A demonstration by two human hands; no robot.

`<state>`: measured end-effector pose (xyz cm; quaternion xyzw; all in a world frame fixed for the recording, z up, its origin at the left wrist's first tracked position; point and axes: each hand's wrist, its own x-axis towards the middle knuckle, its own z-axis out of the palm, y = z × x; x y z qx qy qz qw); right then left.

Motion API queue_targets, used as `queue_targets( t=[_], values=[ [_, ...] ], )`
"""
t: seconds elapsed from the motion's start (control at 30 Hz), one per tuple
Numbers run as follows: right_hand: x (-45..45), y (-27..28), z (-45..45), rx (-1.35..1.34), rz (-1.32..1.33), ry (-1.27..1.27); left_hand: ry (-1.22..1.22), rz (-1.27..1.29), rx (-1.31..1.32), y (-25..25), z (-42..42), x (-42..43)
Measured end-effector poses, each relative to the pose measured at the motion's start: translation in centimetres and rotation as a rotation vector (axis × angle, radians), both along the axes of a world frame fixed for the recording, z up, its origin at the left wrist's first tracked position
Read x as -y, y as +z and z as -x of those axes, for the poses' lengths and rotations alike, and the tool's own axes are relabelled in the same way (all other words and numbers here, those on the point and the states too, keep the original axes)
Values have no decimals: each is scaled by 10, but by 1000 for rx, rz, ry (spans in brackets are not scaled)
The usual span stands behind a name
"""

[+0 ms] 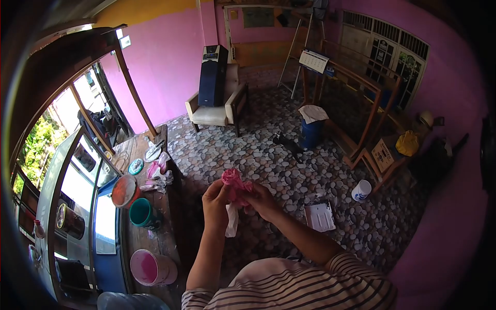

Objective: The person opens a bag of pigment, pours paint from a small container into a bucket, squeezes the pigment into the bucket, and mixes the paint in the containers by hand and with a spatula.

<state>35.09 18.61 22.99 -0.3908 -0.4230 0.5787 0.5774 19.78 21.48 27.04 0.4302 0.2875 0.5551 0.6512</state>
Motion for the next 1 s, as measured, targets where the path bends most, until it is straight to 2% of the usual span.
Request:
queue_targets(
  t=[0.1,0.17,0.2,0.27,0.4,0.5,0.57,0.77,1.0],
  values=[
    [0,-1,0,140,39,-23,30,-13,15,4,-1,3],
    [-3,-5,2,-55,-129,-16,39,-24,43,0,-1,0],
    [-2,-6,1,-55,-128,-13,46,-39,74,-1,-1,-1],
    [5,4,-1,-532,-34,133,36,-29,91,0,1,-1],
    [4,-6,-8,-384,76,254,25,46,99,11,2,5],
    [6,-12,-10,-305,194,311,29,0,70,9,3,4],
    [4,-17,-8,-275,123,189,25,5,51,8,4,2],
    [-1,-10,-13,-206,31,96,-13,29,28,10,4,3],
    [4,10,-12,-46,177,-45,-42,-33,43,8,4,-4]
  ],
)
